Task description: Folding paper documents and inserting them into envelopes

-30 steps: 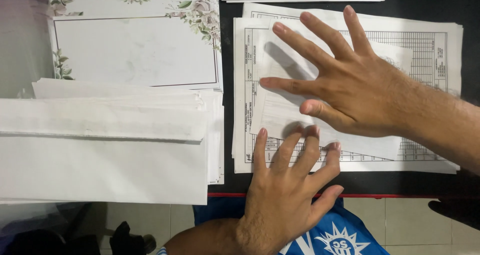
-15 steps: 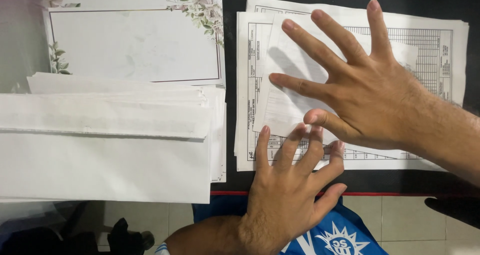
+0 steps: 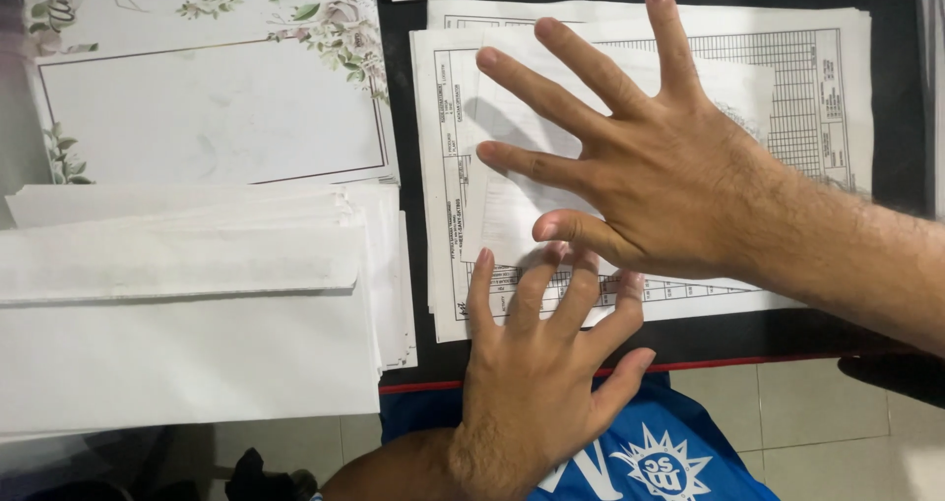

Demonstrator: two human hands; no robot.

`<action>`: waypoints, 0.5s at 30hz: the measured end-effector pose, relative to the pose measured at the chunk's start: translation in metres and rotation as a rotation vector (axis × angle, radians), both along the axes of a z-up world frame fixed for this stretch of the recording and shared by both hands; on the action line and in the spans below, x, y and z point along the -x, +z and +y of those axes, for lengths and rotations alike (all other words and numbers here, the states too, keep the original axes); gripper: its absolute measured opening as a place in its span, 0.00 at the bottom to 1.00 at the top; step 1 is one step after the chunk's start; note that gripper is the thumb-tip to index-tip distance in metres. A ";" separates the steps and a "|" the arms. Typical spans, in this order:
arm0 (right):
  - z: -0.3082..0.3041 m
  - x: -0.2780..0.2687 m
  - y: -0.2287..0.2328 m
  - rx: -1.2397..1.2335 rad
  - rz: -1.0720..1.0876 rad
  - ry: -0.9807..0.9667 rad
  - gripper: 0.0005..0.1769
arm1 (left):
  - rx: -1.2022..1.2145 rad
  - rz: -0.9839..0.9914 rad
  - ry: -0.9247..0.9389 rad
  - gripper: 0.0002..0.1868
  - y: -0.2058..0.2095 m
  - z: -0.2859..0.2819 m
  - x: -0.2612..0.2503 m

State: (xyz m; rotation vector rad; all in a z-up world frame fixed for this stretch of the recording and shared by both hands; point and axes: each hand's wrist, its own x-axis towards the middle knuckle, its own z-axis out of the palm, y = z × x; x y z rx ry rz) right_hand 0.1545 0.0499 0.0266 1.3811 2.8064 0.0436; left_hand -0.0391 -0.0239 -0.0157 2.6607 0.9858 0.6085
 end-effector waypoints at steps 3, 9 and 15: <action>-0.010 -0.006 0.005 0.049 -0.011 -0.053 0.42 | -0.036 -0.011 0.017 0.24 0.003 0.002 -0.001; -0.043 -0.028 0.014 -0.023 -0.146 -0.129 0.41 | -0.043 -0.017 0.015 0.25 -0.003 0.000 -0.002; -0.079 -0.058 0.012 0.022 -0.123 -0.305 0.40 | -0.037 0.058 0.006 0.31 -0.002 -0.001 -0.003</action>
